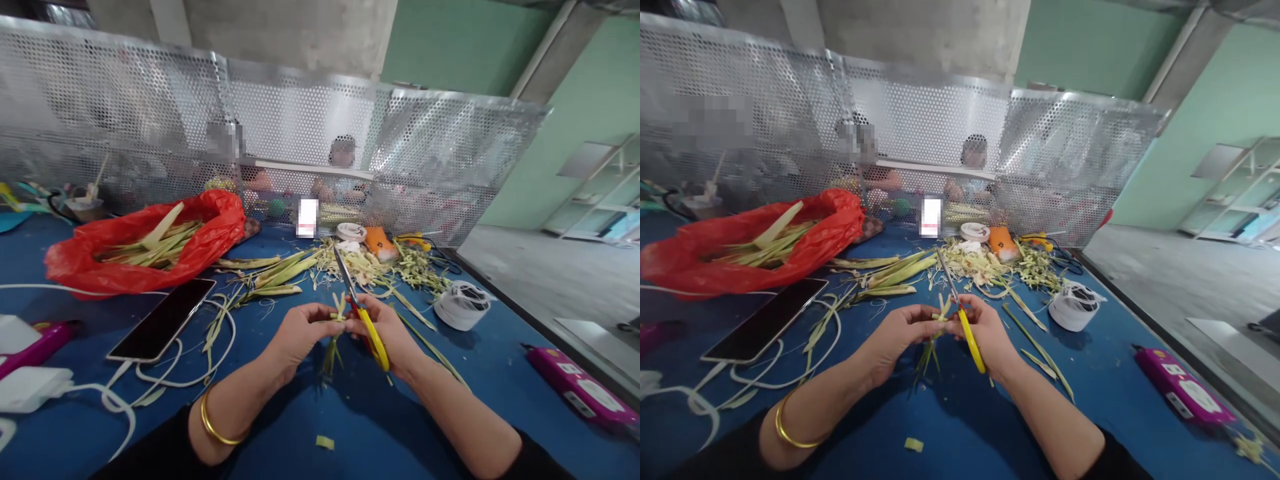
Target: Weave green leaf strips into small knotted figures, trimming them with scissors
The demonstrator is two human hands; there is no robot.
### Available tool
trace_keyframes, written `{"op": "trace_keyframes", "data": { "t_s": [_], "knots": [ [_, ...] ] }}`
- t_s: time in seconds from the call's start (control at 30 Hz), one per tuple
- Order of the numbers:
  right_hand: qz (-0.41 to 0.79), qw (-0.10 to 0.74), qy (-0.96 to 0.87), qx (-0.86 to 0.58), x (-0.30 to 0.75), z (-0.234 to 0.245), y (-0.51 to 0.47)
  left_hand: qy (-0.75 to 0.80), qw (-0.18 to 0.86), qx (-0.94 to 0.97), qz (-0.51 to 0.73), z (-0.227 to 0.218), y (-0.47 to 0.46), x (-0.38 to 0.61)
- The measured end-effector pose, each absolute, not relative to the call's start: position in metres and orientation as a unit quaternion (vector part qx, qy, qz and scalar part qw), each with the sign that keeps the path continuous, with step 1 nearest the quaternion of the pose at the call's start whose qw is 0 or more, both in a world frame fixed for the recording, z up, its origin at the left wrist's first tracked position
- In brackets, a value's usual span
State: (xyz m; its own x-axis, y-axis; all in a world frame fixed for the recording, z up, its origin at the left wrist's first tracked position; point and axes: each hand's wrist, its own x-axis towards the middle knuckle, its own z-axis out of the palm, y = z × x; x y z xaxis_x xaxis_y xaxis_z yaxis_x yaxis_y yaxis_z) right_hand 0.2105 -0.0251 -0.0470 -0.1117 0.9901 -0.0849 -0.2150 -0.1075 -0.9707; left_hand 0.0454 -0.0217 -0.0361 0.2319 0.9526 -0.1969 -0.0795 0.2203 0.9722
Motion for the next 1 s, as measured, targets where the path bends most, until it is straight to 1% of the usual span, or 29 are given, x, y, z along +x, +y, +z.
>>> {"op": "trace_keyframes", "data": {
  "t_s": [0.13,0.2,0.27,0.37,0.43,0.53,0.67,1.0],
  "knots": [
    [0.569,0.504,-0.48,-0.438,0.209,-0.047,-0.026,0.457,0.698,0.384,0.396,-0.036,-0.025,0.047],
    [0.531,0.502,-0.512,-0.451,0.215,-0.045,-0.025,0.45,0.708,0.349,0.418,-0.036,-0.023,0.046],
    [0.469,0.483,-0.564,-0.479,0.226,-0.04,-0.022,0.447,0.7,0.318,0.456,-0.035,-0.02,0.043],
    [0.357,0.408,-0.649,-0.534,0.243,-0.031,-0.02,0.454,0.677,0.283,0.506,-0.032,-0.013,0.037],
    [0.309,0.349,-0.693,-0.55,0.251,-0.026,-0.02,0.454,0.667,0.266,0.528,-0.03,-0.01,0.034],
    [0.262,0.285,-0.731,-0.562,0.253,-0.022,-0.021,0.451,0.655,0.25,0.552,-0.028,-0.008,0.031],
    [0.241,0.242,-0.753,-0.562,0.249,-0.023,-0.023,0.449,0.637,0.251,0.574,-0.03,-0.007,0.031],
    [0.237,0.251,-0.775,-0.529,0.248,-0.031,-0.024,0.453,0.637,0.313,0.539,-0.035,-0.01,0.035]
  ]
}}
